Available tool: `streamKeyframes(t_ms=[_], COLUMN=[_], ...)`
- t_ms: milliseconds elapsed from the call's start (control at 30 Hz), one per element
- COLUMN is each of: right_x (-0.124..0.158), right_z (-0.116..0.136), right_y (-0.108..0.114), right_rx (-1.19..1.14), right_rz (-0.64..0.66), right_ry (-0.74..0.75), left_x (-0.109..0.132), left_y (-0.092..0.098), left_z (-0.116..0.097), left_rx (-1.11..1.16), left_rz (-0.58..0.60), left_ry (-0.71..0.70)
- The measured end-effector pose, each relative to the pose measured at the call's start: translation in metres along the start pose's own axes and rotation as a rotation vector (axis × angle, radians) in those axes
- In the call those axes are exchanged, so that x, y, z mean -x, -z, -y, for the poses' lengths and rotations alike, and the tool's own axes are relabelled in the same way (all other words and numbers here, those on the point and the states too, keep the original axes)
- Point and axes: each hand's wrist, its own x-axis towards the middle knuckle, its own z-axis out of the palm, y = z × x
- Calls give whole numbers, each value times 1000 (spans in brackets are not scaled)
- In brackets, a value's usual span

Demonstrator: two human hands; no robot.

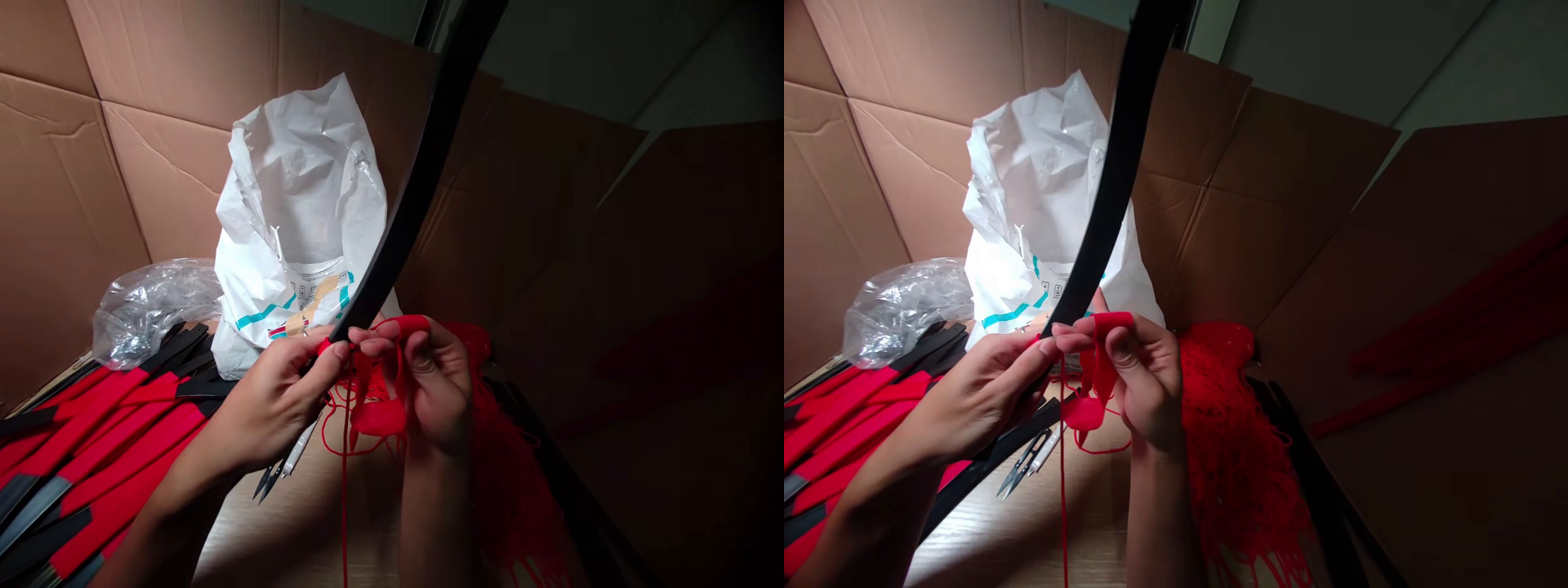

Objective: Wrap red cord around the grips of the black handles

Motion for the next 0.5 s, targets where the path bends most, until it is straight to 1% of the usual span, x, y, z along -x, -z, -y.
streamKeyframes(t_ms=[67,133,200,267,333,400,500], right_x=[-1,-5,-8,-10,-9,-5,1], right_z=[-1,0,2,4,6,7,7], right_y=[1,4,7,9,8,3,-5], right_rx=[12,47,115,225,346,456,620], right_rz=[-50,-102,-152,-176,-148,-85,38], right_ry=[-1,33,69,91,98,82,40], left_x=[0,2,5,7,9,9,8], left_y=[-2,-3,-2,0,2,3,2], left_z=[-1,-3,-5,-6,-6,-4,-4], left_rx=[21,68,112,111,80,34,-86], left_rz=[-1,-42,-94,-122,-113,-104,-169], left_ry=[14,21,6,-25,-42,-49,-102])
